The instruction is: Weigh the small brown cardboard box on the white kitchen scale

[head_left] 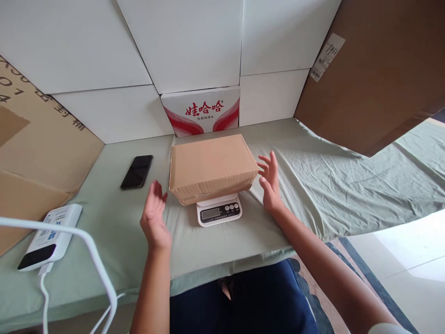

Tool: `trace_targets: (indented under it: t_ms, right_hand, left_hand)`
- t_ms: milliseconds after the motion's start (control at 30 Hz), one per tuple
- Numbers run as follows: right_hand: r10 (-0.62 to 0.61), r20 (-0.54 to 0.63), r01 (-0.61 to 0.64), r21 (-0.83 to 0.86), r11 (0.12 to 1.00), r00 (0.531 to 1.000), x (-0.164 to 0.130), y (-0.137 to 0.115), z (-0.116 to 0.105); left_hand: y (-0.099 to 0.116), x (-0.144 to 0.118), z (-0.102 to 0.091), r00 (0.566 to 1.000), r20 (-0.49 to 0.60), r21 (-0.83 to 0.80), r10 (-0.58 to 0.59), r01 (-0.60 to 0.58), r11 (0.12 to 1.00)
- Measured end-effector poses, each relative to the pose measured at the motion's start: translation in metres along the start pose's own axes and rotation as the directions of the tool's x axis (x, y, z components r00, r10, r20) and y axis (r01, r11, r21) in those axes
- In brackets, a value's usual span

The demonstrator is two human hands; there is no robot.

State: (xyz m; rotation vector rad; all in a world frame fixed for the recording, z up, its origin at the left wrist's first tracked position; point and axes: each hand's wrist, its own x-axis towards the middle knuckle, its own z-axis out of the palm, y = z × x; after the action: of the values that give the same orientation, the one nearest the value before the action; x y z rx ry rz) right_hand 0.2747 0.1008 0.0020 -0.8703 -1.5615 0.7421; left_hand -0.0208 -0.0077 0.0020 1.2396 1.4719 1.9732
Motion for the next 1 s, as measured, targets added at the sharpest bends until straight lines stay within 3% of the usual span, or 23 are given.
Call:
trace_targets:
  t_ms: [133, 567, 1000]
  right_hand:
    - [0.008, -0.066, -0.007, 0.013, 1.0, 0.998, 0.003, 0.0, -0.003]
    - [-0.006, 0.158, -0.009, 0.089, 0.996, 0.987, 0.0, -0.001, 0.001]
    - [0.042, 0.177, -0.055, 0.073, 0.996, 0.983, -0.001, -0.004, 0.004]
  left_hand:
    - [0.003, 0.003, -0.003, 0.998, -0.061, -0.034, 0.016, -0.018, 0.999]
    - [-0.011, -0.001, -0.001, 0.995, 0.084, -0.063, -0.051, 0.056, 0.996]
    - [-0.018, -0.005, -0.001, 0.985, 0.145, -0.008, -0.099, 0.101, 0.995]
